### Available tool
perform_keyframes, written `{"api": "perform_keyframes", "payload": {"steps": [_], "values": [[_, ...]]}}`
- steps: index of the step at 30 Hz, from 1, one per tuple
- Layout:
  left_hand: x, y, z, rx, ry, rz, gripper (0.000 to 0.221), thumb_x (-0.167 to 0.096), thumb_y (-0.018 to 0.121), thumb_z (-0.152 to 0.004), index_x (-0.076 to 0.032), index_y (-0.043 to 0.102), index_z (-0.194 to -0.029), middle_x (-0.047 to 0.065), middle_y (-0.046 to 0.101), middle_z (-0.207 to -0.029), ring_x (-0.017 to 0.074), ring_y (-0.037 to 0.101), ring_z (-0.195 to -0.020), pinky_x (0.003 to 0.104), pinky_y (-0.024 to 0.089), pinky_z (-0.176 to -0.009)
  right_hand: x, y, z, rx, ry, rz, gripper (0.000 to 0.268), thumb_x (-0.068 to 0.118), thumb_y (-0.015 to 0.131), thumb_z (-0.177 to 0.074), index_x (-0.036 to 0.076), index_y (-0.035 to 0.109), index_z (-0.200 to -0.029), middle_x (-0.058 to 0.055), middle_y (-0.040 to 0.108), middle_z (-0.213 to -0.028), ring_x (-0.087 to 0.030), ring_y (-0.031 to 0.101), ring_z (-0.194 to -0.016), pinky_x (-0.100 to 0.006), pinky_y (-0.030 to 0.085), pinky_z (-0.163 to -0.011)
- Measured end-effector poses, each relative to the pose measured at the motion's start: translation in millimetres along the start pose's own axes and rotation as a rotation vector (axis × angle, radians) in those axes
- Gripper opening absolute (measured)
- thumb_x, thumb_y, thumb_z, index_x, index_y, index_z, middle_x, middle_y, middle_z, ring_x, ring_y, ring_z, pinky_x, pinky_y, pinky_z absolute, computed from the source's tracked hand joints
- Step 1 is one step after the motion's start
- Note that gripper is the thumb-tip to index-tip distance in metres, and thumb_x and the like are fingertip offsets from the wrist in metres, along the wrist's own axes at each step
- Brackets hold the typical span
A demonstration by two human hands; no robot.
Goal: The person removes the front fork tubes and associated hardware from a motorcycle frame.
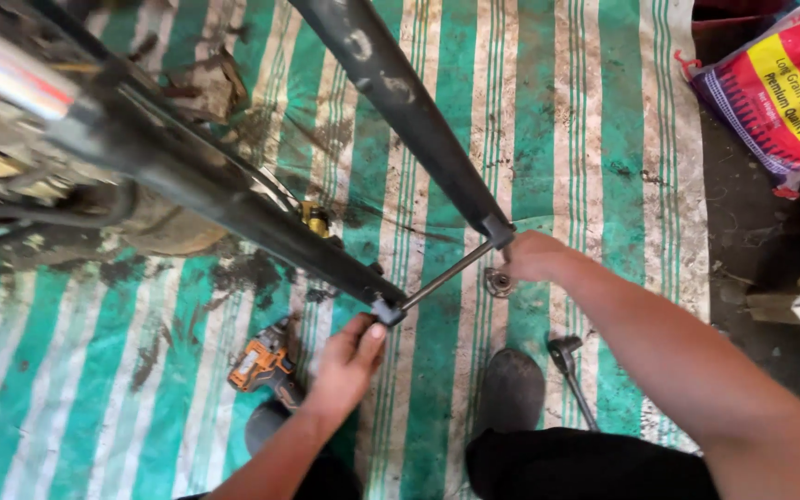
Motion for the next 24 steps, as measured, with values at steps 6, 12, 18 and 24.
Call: {"api": "perform_keyframes", "payload": {"steps": [6, 12, 18, 24], "values": [[1, 18, -19, -0.118, 0.004, 0.105, 0.049, -0.034, 0.048, -0.121, -0.006, 0.067, -0.085, 0.011, 0.059, -0.059, 0.0226, 0.059, -0.047, 0.032, 0.048, -0.043, -66, -47, 42, -0.167, 0.085, 0.108, 0.05, 0.042, 0.064, -0.091, 0.008, 0.087, -0.121, -0.028, 0.081, -0.131, -0.045, 0.075, -0.133, -0.052, 0.062, -0.114], [-27, 23, -16, 0.084, -0.37, 0.372, 0.049, -0.048, 0.037, -0.117, -0.014, 0.052, -0.086, 0.0, 0.043, -0.061, 0.0176, 0.043, -0.042, 0.034, 0.038, -0.039, -103, -138, 120, -0.377, 0.31, 0.059, 0.059, 0.047, 0.062, -0.086, 0.011, 0.089, -0.125, -0.024, 0.084, -0.135, -0.042, 0.075, -0.135, -0.052, 0.062, -0.112], [27, 0, -58, -0.054, 0.146, -0.195, 0.046, -0.045, 0.051, -0.116, -0.016, 0.072, -0.087, 0.007, 0.069, -0.062, 0.0245, 0.074, -0.057, 0.04, 0.056, -0.057, -32, -152, 184, -0.624, 0.275, -0.47, 0.058, 0.047, 0.071, -0.095, 0.011, 0.083, -0.139, -0.029, 0.084, -0.12, -0.044, 0.08, -0.117, -0.056, 0.063, -0.103], [-5, -29, 3, -0.219, 0.285, -0.422, 0.039, -0.04, 0.046, -0.116, -0.014, 0.074, -0.113, 0.015, 0.074, -0.078, 0.0432, 0.075, -0.086, 0.057, 0.057, -0.082, -31, -109, 170, -0.53, 0.266, -0.714, 0.053, 0.024, 0.077, -0.085, -0.003, 0.081, -0.13, -0.025, 0.086, -0.104, -0.037, 0.086, -0.088, -0.049, 0.07, -0.077]]}}
Point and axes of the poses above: each hand's wrist, its own z-axis away from the middle knuckle, its own y-axis out of the palm, x = y × z, the point moved 5 cm from there along -z, towards the middle knuckle
